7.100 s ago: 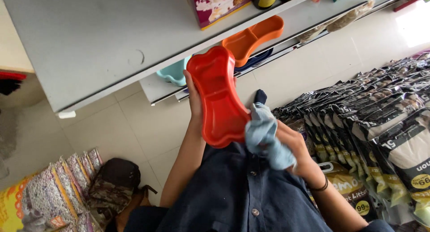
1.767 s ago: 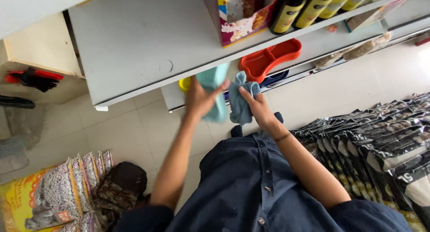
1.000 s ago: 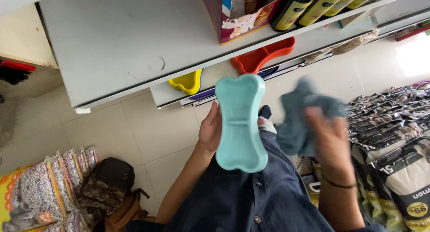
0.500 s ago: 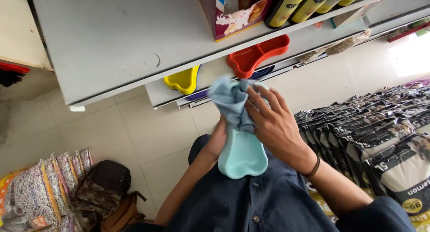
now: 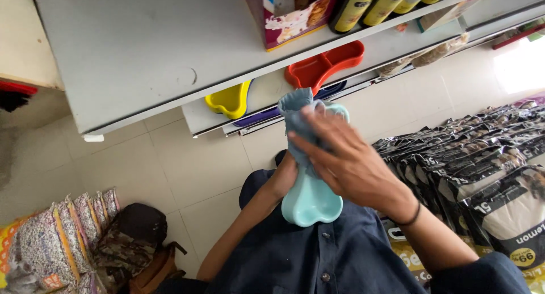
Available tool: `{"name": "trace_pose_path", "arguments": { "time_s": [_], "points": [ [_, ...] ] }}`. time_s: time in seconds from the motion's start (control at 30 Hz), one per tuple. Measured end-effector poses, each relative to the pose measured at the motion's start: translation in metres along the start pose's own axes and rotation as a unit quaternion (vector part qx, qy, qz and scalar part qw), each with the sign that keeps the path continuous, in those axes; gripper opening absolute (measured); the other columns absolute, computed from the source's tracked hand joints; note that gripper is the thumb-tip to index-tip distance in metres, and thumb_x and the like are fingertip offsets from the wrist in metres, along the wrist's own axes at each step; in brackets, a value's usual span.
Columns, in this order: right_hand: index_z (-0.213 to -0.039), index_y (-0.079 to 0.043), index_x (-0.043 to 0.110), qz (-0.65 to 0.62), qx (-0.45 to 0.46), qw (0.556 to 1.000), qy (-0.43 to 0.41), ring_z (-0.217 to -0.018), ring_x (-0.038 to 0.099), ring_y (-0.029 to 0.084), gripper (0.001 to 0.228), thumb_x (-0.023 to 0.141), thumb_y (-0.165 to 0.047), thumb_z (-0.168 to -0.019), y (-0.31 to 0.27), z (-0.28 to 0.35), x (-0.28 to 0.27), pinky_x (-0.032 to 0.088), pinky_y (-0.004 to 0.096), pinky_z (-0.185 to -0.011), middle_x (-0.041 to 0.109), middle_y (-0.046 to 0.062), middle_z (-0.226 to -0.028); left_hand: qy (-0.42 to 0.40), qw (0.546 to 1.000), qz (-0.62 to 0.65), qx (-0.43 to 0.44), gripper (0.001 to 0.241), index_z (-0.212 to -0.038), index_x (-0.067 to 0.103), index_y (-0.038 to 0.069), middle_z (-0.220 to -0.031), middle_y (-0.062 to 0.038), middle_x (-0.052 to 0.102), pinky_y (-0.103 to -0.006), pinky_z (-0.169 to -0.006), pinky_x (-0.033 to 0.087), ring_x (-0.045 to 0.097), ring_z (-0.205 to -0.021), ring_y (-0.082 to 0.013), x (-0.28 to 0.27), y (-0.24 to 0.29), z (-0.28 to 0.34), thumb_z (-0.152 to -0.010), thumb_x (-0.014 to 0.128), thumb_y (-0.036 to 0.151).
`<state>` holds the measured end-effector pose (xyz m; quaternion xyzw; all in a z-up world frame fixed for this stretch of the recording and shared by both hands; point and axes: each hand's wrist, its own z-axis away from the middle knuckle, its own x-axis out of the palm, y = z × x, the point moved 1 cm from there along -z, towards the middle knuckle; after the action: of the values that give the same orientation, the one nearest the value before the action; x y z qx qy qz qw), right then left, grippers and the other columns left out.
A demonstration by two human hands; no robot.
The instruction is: Wiping plastic pet bowls with a cloth and organizing them on a shelf.
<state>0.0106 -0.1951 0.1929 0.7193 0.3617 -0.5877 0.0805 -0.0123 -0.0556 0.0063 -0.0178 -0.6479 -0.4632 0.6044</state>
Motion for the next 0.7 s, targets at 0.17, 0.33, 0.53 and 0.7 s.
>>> {"name": "trace_pose_path", "arguments": {
  "time_s": [0.17,0.33,0.53,0.7],
  "points": [
    [-0.145,-0.005,0.053,-0.015,0.04,0.998,-0.044,-0.126,0.06,0.039,0.055,0.062,-0.016,-0.093,0.003,0.017,0.018,0.045,0.046,-0.108,0.054,0.024,-0.146,0.009,0.999,0.038,-0.029,0.072,-0.163,0.019,0.013,-0.157,-0.01,0.04,-0.0376,-0.119,0.039,0.044,-0.144,-0.0203,0.012,0.005,-0.002,-0.107,0.015,0.058],
    [-0.132,0.011,0.058,0.083,0.074,0.993,-0.029,-0.118,0.065,0.034,0.044,0.062,-0.017,-0.098,-0.005,0.029,0.032,0.051,0.042,-0.1,0.066,0.023,-0.129,0.025,0.997,0.069,-0.031,0.072,-0.163,0.025,0.009,-0.155,-0.01,0.042,-0.0346,-0.117,0.038,0.045,-0.14,-0.0185,0.008,-0.007,0.0,-0.11,0.018,0.057],
    [-0.078,-0.002,0.07,-0.02,0.237,0.971,-0.009,-0.069,0.064,0.032,0.036,0.07,-0.033,-0.095,0.033,0.039,0.062,0.05,0.043,-0.066,0.07,0.015,-0.075,0.063,0.997,-0.031,-0.021,0.067,-0.158,0.023,0.016,-0.146,-0.011,0.046,-0.0378,-0.115,0.042,0.048,-0.136,-0.0213,0.018,0.002,-0.005,-0.106,0.023,0.059],
    [-0.092,-0.001,0.067,-0.486,0.349,0.783,0.168,-0.067,0.06,0.025,0.039,0.058,-0.036,-0.106,0.075,0.057,0.065,0.049,0.037,-0.065,0.069,0.011,-0.081,0.031,0.999,-0.02,-0.006,0.074,-0.161,0.017,0.006,-0.146,-0.014,0.043,-0.0451,-0.111,0.043,0.047,-0.132,-0.0275,0.006,-0.002,0.001,-0.109,0.029,0.058]
  ]
}}
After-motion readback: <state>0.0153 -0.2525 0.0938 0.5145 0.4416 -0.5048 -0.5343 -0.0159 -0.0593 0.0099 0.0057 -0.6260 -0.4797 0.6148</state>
